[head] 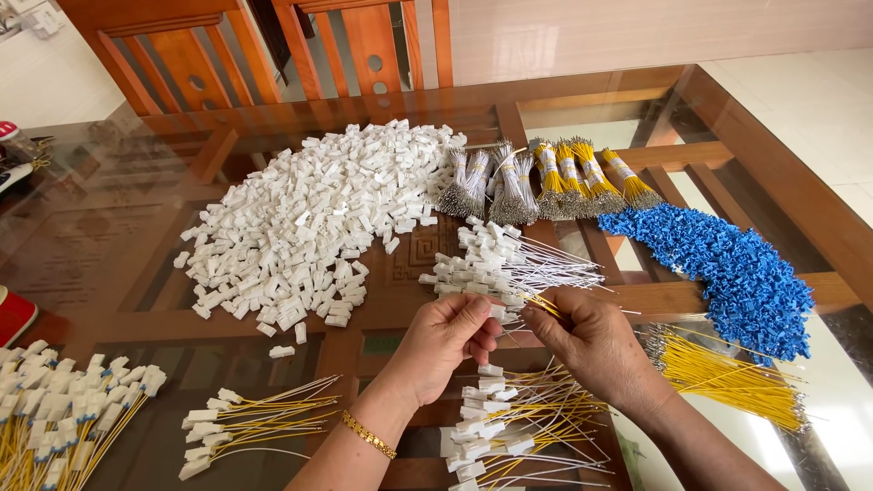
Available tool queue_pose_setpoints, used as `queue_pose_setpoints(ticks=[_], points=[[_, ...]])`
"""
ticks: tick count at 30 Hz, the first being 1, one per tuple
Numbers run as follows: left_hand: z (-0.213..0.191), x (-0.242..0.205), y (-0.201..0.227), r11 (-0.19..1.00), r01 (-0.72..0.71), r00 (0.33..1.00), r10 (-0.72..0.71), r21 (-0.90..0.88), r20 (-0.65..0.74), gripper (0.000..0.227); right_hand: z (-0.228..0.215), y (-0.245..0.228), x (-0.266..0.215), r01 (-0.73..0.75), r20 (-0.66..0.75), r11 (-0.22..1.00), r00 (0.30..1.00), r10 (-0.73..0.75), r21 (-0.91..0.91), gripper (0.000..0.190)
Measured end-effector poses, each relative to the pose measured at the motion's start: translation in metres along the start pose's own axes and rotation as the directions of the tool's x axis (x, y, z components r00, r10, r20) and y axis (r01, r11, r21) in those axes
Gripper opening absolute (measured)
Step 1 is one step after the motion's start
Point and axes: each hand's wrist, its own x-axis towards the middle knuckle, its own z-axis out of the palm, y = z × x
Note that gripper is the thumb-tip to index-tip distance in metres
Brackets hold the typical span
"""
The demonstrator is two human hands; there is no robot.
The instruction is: Assembling small white plastic connectors onto yellow electrical wires and sorting them into piles.
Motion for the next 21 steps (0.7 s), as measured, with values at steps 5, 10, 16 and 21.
queue_pose_setpoints(ticks=[5, 10, 16, 21], points=[[0.008, 0.0001, -0.0049, 0.999, -0.016, 0.998, 0.018, 0.035, -0.061, 0.02, 0.0022, 0.0018, -0.0017, 0.103, -0.019, 0.993, 0.994, -0.104, -0.049, 0.019], [0.0067, 0.0009, -0.0076, 0.999, -0.021, 0.992, 0.025, 0.033, -0.126, 0.023, 0.0035, 0.0023, -0.0001, 0.102, 0.022, 0.99, 0.995, -0.1, -0.093, 0.027], [0.0073, -0.0003, -0.0061, 0.996, 0.003, 0.995, -0.011, -0.085, -0.097, 0.026, 0.0028, 0.0007, 0.0003, 0.01, 0.059, 0.999, 0.998, -0.007, -0.044, 0.014], [0.0108, -0.0006, -0.0048, 1.0, -0.007, 0.988, 0.006, -0.006, -0.153, 0.027, 0.0044, -0.001, -0.0018, 0.126, 0.04, 0.989, 0.992, -0.123, -0.082, 0.013]])
